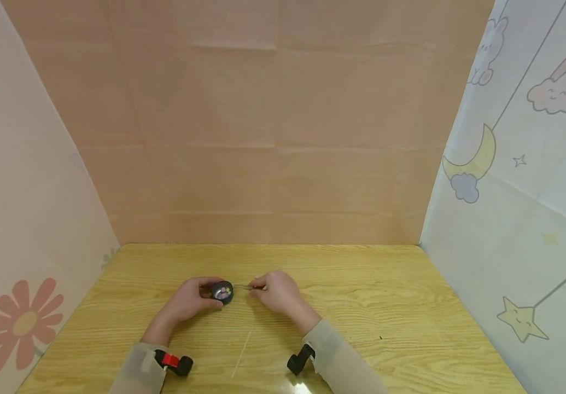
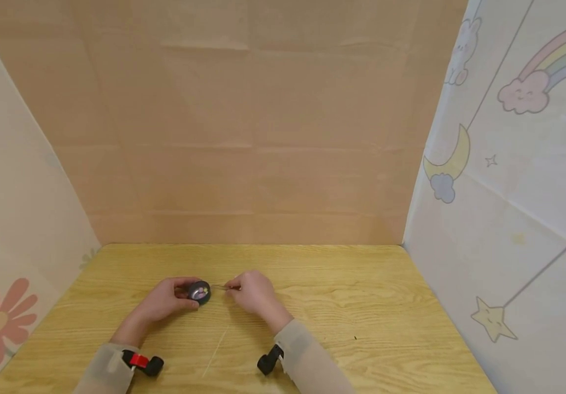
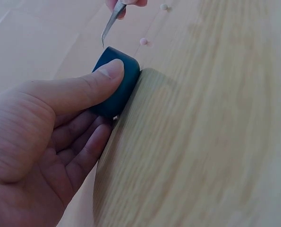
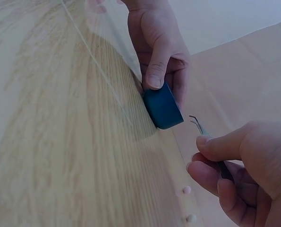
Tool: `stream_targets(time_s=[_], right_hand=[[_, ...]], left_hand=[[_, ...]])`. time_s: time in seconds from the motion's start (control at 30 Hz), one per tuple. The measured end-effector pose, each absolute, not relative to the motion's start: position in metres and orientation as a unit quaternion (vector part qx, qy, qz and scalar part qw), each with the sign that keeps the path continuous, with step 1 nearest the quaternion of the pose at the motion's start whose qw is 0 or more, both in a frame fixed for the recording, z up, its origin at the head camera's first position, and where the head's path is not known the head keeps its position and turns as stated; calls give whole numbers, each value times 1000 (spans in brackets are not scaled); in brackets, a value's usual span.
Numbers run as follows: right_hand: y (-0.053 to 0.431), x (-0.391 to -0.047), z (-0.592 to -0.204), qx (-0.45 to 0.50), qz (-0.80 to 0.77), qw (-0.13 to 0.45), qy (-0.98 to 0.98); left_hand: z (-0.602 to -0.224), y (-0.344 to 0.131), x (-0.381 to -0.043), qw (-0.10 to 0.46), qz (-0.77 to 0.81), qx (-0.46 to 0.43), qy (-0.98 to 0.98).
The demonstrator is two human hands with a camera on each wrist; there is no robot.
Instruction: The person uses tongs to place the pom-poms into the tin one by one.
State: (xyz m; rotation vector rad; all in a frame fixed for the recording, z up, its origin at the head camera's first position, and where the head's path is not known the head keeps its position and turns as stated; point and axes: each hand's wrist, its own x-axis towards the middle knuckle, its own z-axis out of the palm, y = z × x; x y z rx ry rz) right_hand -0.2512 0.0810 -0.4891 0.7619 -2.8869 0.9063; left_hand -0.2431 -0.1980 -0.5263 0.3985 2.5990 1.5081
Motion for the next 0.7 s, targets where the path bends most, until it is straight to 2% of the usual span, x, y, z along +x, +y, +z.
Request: stream_targets(time_s=[0.7], right_hand=[[136,-263,-494,213,287,33,-933]], left_hand=[[-525,-197,-244,53,485,129,863]])
